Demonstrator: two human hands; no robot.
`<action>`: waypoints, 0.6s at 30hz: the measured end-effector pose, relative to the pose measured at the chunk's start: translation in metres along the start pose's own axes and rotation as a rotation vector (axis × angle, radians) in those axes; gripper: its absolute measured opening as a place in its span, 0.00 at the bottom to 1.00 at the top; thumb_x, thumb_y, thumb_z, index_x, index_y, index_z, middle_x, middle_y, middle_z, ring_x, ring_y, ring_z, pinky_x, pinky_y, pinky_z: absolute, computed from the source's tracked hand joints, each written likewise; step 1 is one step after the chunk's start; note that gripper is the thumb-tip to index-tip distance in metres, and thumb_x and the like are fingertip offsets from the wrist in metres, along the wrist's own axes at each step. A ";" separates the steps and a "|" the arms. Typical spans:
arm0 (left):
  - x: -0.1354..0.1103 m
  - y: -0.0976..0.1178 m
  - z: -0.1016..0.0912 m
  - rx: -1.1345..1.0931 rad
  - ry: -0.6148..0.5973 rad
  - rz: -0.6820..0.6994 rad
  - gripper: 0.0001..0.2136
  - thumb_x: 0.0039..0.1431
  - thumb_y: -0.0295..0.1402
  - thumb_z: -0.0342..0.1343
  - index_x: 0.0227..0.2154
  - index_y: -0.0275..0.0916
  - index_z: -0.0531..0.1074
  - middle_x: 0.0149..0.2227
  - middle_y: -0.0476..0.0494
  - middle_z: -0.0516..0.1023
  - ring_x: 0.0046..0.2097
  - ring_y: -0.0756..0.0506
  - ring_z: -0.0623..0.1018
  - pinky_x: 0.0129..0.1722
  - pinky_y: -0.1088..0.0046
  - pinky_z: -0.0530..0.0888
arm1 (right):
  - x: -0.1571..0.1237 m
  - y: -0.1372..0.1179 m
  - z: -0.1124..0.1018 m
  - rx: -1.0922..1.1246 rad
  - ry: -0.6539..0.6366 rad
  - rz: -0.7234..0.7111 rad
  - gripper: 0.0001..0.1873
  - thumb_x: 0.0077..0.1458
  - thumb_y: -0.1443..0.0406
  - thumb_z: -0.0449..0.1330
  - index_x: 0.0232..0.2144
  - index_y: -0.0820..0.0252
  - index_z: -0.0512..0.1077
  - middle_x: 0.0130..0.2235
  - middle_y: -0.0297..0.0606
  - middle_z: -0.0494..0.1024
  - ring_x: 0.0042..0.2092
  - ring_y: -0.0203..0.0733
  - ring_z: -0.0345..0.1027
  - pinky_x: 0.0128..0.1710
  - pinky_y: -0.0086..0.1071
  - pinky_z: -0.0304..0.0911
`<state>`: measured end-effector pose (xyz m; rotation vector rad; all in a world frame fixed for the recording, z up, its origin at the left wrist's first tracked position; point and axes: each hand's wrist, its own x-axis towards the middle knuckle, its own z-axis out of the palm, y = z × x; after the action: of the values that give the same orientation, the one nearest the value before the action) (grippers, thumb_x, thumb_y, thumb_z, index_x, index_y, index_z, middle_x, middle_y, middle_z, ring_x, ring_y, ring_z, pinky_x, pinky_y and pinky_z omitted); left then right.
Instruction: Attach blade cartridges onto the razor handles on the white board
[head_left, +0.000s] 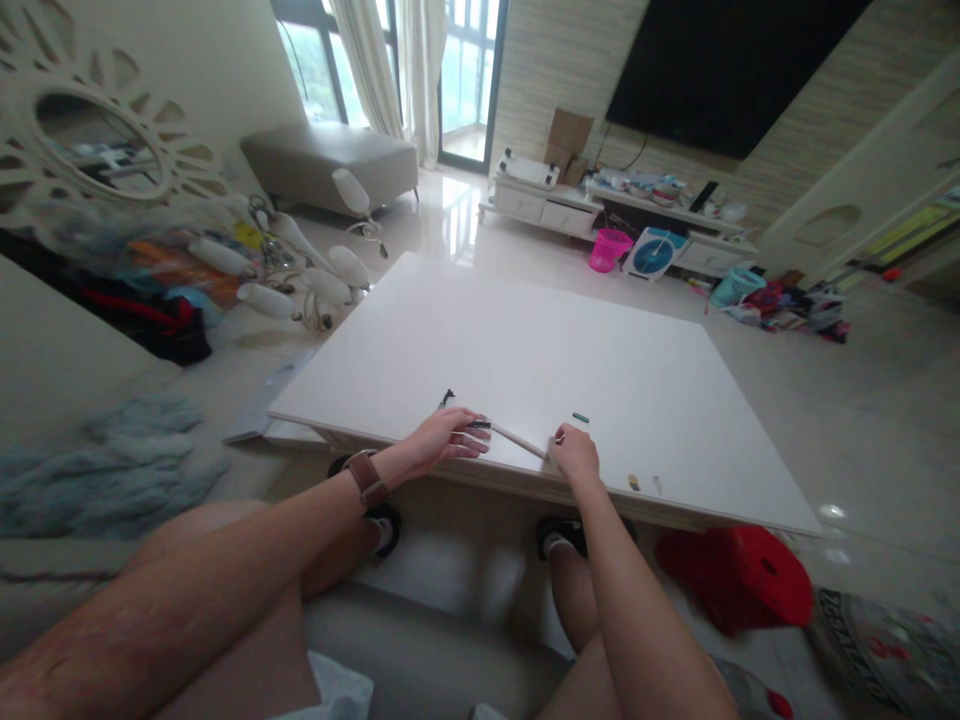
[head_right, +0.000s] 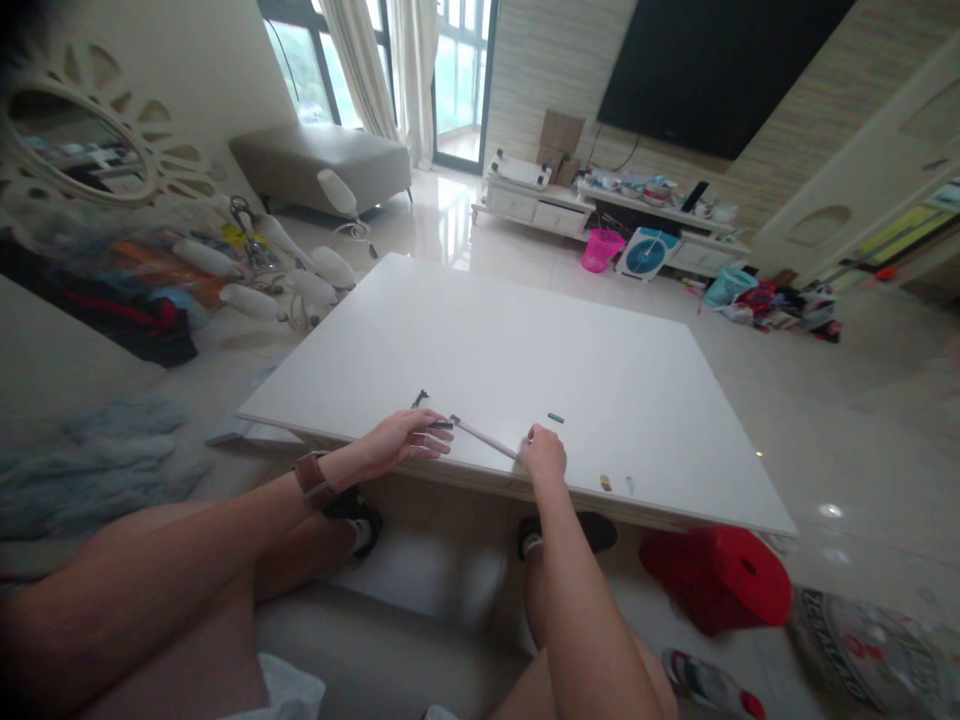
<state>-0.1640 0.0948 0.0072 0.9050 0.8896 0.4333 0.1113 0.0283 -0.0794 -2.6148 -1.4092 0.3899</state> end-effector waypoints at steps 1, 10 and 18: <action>0.000 -0.001 0.000 0.001 -0.001 -0.002 0.10 0.59 0.36 0.55 0.39 0.34 0.72 0.39 0.34 0.81 0.38 0.42 0.82 0.41 0.65 0.76 | -0.001 0.000 -0.001 0.009 0.005 -0.004 0.09 0.54 0.67 0.56 0.36 0.56 0.75 0.38 0.43 0.79 0.40 0.46 0.73 0.38 0.34 0.62; 0.000 -0.001 0.000 0.006 0.006 -0.004 0.10 0.59 0.34 0.54 0.40 0.34 0.71 0.39 0.33 0.81 0.38 0.42 0.82 0.42 0.65 0.76 | -0.005 -0.022 -0.011 0.212 0.114 -0.222 0.15 0.52 0.74 0.52 0.39 0.59 0.73 0.40 0.41 0.76 0.40 0.41 0.71 0.43 0.33 0.65; -0.001 -0.001 0.002 -0.004 -0.008 -0.002 0.10 0.58 0.33 0.54 0.40 0.34 0.72 0.40 0.33 0.81 0.39 0.41 0.82 0.43 0.63 0.76 | -0.026 -0.068 -0.031 0.664 0.227 -0.550 0.08 0.56 0.71 0.54 0.37 0.59 0.71 0.37 0.39 0.75 0.38 0.41 0.71 0.37 0.32 0.69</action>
<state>-0.1630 0.0927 0.0070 0.9018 0.8824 0.4291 0.0529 0.0438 -0.0287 -1.6247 -1.5095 0.3809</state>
